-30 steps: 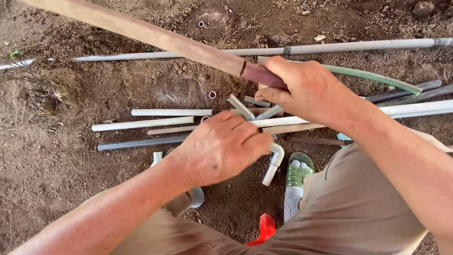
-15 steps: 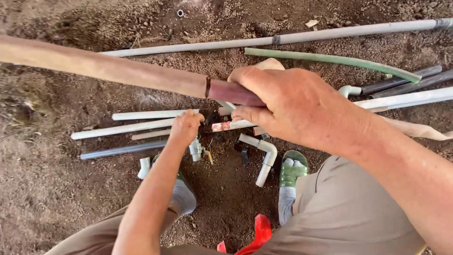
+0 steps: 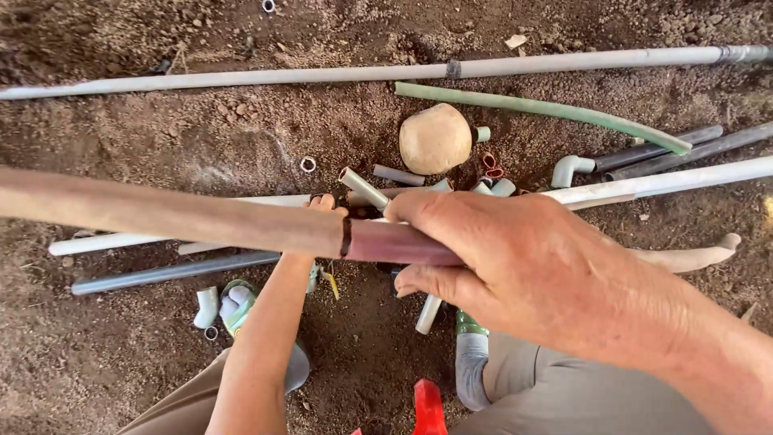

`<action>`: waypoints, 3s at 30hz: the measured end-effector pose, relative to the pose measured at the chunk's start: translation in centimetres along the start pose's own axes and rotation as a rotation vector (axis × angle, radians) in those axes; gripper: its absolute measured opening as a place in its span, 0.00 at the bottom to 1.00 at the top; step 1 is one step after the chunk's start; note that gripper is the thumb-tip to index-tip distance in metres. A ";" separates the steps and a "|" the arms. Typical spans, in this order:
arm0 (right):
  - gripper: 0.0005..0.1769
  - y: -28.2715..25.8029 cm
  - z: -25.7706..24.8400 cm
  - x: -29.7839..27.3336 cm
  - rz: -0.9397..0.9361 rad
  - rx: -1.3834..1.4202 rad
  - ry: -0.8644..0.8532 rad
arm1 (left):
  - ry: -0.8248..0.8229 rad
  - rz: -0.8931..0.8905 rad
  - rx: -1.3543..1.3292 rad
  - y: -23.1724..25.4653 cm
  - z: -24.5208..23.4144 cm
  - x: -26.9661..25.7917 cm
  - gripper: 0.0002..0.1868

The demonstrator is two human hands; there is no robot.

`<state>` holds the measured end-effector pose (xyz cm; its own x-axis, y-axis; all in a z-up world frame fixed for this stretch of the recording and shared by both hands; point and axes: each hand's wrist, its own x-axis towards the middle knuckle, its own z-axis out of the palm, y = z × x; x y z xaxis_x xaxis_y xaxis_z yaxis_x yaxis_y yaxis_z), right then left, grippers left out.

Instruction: The person sits on the ground and assembles a plumbing system. They use a hammer to tap a white PVC pipe into a fitting, then connect a long flexible hose to a pipe using a black clamp, tightening it by hand.

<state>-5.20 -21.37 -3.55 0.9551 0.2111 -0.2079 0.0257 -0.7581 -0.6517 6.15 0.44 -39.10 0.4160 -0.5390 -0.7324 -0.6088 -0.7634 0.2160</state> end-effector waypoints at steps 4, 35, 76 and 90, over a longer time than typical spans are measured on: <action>0.24 0.5 -0.1 0.1 0.011 0.008 -0.019 | -0.016 0.053 0.144 0.6 -1.4 -0.2 0.23; 0.04 -2.0 -2.9 -1.2 0.245 0.402 0.073 | 0.299 0.164 -1.577 14.7 -17.5 -26.5 0.18; 0.14 -1.8 -1.4 -1.2 0.243 0.520 -0.020 | 0.574 0.270 -1.406 13.9 -15.4 -23.6 0.12; 0.22 -4.3 -2.9 -2.1 0.243 0.608 -0.079 | 0.758 0.568 -1.212 11.2 -17.3 -24.2 0.09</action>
<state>-6.52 -20.36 1.77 0.8875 0.1404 -0.4389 -0.3812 -0.3115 -0.8704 0.93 -1.22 -7.82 0.7904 -0.6116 0.0347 -0.0595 -0.0204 0.9980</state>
